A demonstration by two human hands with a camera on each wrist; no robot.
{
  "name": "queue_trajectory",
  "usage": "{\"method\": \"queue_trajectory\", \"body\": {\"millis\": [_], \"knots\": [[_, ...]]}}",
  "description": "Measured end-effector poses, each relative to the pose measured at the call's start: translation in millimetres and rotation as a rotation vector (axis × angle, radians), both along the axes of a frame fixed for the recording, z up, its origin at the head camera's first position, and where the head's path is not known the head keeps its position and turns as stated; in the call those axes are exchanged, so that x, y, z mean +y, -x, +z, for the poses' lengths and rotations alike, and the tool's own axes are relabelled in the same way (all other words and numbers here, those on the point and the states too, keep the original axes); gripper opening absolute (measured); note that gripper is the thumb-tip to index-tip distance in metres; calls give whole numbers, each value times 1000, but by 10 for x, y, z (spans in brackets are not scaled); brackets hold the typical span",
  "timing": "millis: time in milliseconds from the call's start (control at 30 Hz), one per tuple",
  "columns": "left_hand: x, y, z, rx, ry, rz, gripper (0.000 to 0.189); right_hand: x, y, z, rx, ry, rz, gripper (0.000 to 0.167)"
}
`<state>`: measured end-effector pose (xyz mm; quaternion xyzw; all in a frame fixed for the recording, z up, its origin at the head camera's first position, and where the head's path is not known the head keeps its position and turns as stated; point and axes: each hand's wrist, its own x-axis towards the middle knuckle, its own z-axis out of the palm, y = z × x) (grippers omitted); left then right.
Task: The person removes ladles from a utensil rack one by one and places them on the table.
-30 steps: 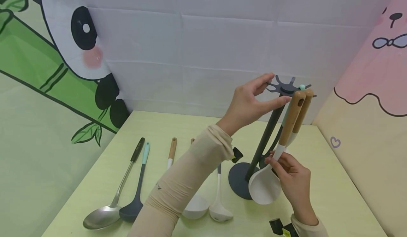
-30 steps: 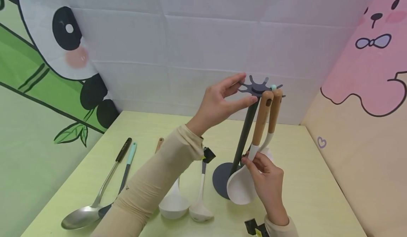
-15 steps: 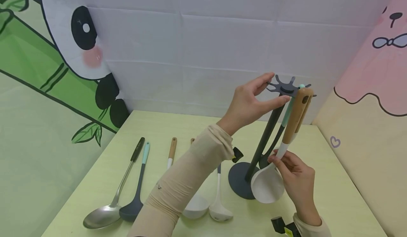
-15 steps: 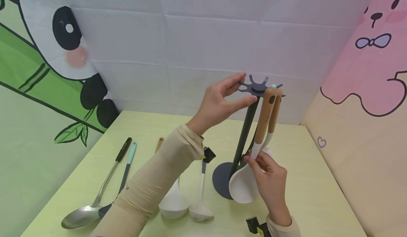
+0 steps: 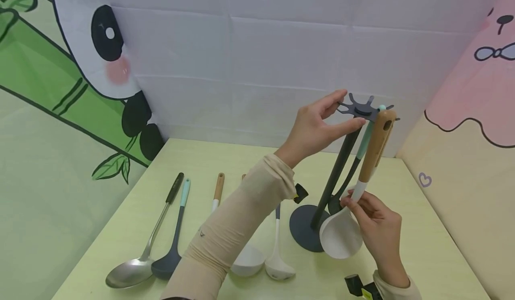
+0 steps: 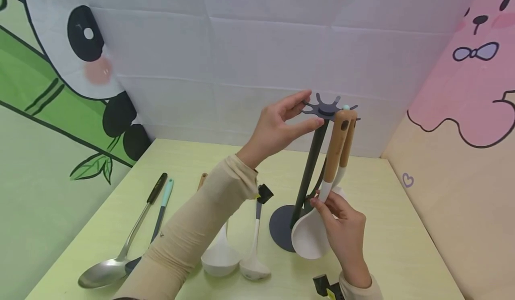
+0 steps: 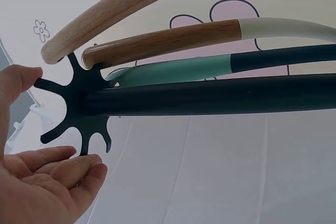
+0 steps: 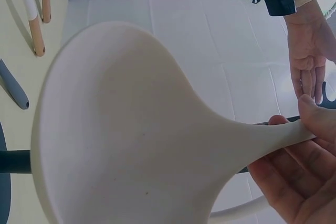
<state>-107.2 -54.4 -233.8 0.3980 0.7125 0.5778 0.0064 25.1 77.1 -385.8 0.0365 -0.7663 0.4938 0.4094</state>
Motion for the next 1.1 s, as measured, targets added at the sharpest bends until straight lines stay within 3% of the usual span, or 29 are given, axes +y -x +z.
{"method": "queue_trajectory", "body": {"millis": [767, 1100], "knots": [[-41, 70, 11, -32, -28, -20, 66, 29, -125, 8, -18, -6, -50, 23], [-66, 93, 21, -13, -19, -25, 64, 152, -172, -45, 50, 12, -16, 29]]}}
